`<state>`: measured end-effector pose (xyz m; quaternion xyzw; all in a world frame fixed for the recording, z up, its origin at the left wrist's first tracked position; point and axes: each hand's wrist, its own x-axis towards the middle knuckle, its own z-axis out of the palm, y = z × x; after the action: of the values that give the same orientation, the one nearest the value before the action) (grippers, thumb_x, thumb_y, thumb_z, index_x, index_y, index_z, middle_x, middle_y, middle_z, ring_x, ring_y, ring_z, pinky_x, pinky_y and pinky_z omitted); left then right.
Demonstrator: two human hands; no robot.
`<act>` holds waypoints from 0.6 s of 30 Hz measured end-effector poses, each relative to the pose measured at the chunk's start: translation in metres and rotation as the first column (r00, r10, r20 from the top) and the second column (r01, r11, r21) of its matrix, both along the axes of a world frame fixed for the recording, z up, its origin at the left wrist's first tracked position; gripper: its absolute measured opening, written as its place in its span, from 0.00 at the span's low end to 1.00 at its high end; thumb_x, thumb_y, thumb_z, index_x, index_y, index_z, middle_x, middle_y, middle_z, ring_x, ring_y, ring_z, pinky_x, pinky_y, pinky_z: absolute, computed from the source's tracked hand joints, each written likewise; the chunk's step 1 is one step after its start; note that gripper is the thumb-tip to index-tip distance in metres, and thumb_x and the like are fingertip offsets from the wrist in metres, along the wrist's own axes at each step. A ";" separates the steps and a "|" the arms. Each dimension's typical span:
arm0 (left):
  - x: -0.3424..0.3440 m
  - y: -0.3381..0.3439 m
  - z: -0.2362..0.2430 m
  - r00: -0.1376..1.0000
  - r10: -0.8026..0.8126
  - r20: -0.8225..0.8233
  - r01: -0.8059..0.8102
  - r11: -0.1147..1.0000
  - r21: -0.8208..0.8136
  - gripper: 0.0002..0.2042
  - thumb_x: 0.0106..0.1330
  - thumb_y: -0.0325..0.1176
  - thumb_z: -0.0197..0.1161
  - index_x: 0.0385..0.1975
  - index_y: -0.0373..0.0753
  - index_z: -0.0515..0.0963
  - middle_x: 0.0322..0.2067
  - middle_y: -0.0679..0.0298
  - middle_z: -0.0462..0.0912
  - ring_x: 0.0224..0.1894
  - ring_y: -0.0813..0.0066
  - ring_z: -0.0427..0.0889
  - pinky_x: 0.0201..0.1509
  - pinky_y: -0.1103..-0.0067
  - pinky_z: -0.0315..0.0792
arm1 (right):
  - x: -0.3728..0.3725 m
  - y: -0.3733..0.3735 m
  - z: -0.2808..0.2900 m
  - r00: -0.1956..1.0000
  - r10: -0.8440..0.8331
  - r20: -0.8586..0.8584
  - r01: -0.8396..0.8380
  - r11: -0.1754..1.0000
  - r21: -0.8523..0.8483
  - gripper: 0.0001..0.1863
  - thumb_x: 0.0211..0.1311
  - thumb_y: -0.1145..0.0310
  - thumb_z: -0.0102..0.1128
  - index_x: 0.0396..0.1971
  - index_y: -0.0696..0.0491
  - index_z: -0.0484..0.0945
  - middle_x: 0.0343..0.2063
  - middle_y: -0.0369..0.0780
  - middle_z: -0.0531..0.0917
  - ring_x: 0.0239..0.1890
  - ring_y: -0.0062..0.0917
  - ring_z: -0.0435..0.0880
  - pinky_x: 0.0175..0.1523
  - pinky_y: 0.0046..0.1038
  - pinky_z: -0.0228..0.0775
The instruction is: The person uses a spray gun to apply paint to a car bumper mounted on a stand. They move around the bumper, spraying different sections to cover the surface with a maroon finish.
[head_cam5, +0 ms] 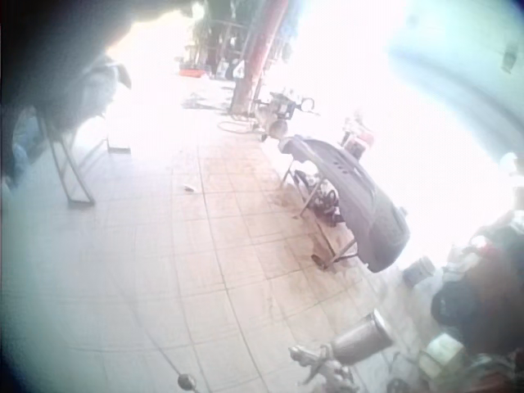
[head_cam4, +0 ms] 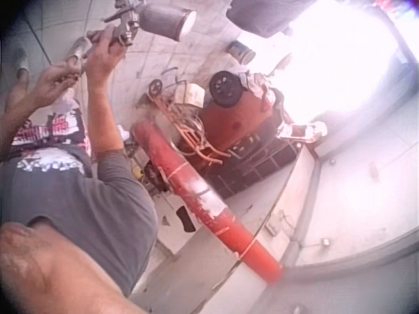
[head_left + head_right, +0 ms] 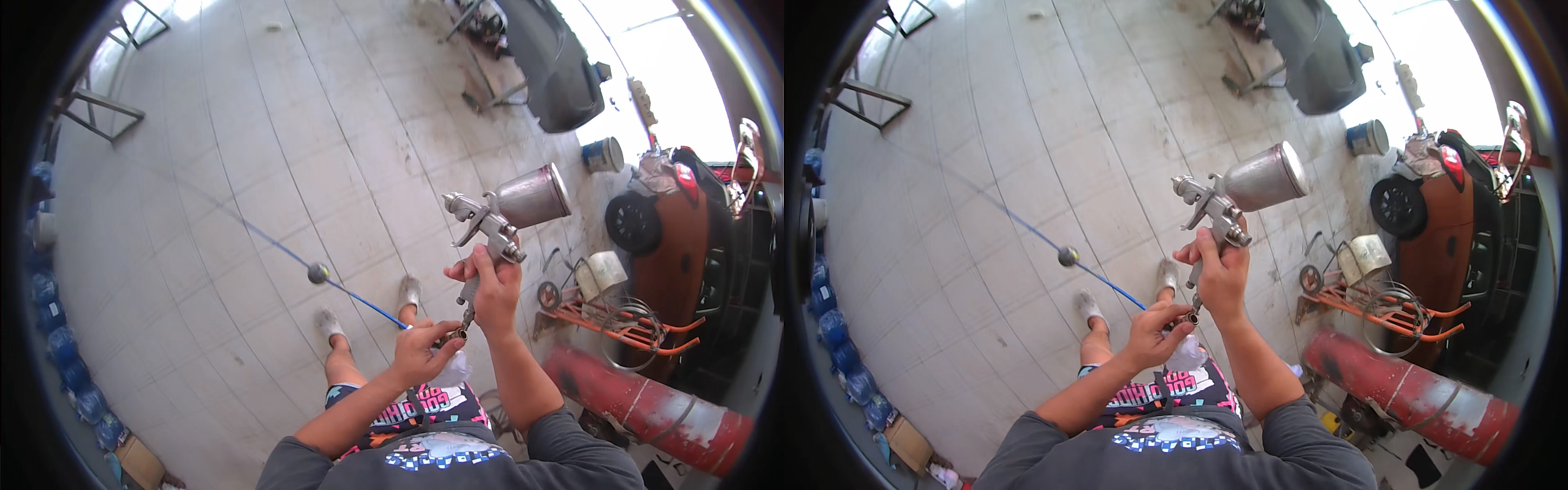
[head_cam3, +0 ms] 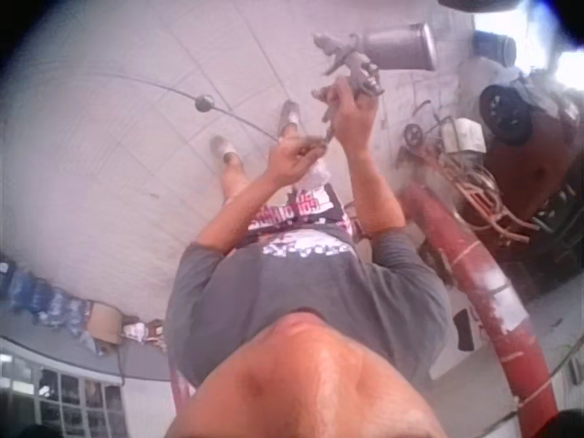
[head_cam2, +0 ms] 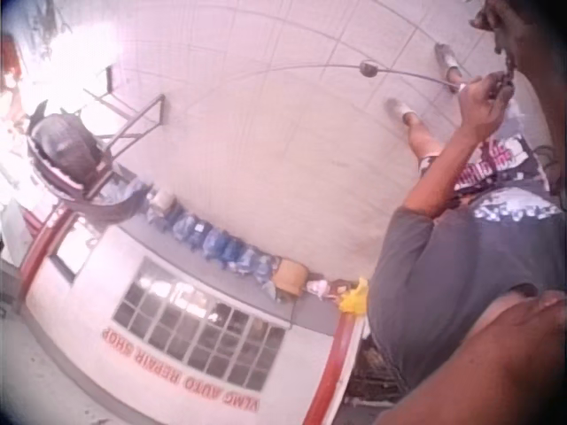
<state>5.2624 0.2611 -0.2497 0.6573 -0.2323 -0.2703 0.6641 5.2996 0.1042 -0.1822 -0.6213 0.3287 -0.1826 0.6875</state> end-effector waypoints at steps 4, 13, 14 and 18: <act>0.004 0.039 0.067 0.967 0.032 -0.254 -0.064 0.991 -0.121 0.11 0.71 0.36 0.64 0.45 0.34 0.79 0.24 0.62 0.82 0.24 0.79 0.76 0.31 0.80 0.68 | 0.038 0.058 0.087 0.995 0.023 0.095 -0.022 1.000 -0.013 0.08 0.74 0.73 0.54 0.46 0.53 0.66 0.20 0.34 0.71 0.17 0.18 0.73 0.18 0.25 0.71; 0.014 0.114 0.172 0.900 0.229 -0.370 -0.357 0.874 -0.329 0.10 0.78 0.34 0.56 0.46 0.33 0.76 0.30 0.73 0.79 0.29 0.91 0.68 0.31 0.88 0.60 | 0.066 0.165 0.176 0.990 0.086 0.108 -0.036 0.916 -0.400 0.28 0.71 0.72 0.56 0.69 0.53 0.63 0.40 0.43 0.82 0.34 0.28 0.82 0.40 0.30 0.74; 0.013 0.122 0.174 0.899 0.248 -0.360 -0.372 0.867 -0.332 0.10 0.78 0.34 0.56 0.46 0.32 0.76 0.30 0.73 0.79 0.29 0.91 0.68 0.32 0.88 0.60 | 0.069 0.171 0.170 0.987 0.080 0.136 0.002 0.855 -0.519 0.29 0.71 0.71 0.57 0.70 0.53 0.64 0.48 0.49 0.84 0.45 0.37 0.85 0.52 0.35 0.75; 0.027 0.146 0.174 0.856 0.317 -0.409 -0.483 0.774 -0.410 0.12 0.78 0.34 0.57 0.47 0.30 0.77 0.31 0.71 0.80 0.32 0.90 0.71 0.33 0.89 0.62 | 0.072 0.218 0.204 0.974 0.112 0.196 0.029 0.801 -0.597 0.29 0.70 0.70 0.56 0.70 0.49 0.62 0.43 0.55 0.84 0.42 0.53 0.85 0.49 0.41 0.75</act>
<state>5.2897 0.4068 -0.0760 0.4450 -0.0372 -0.1533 0.8815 5.3712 0.3218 0.0220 -0.7885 0.1620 -0.3296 0.4933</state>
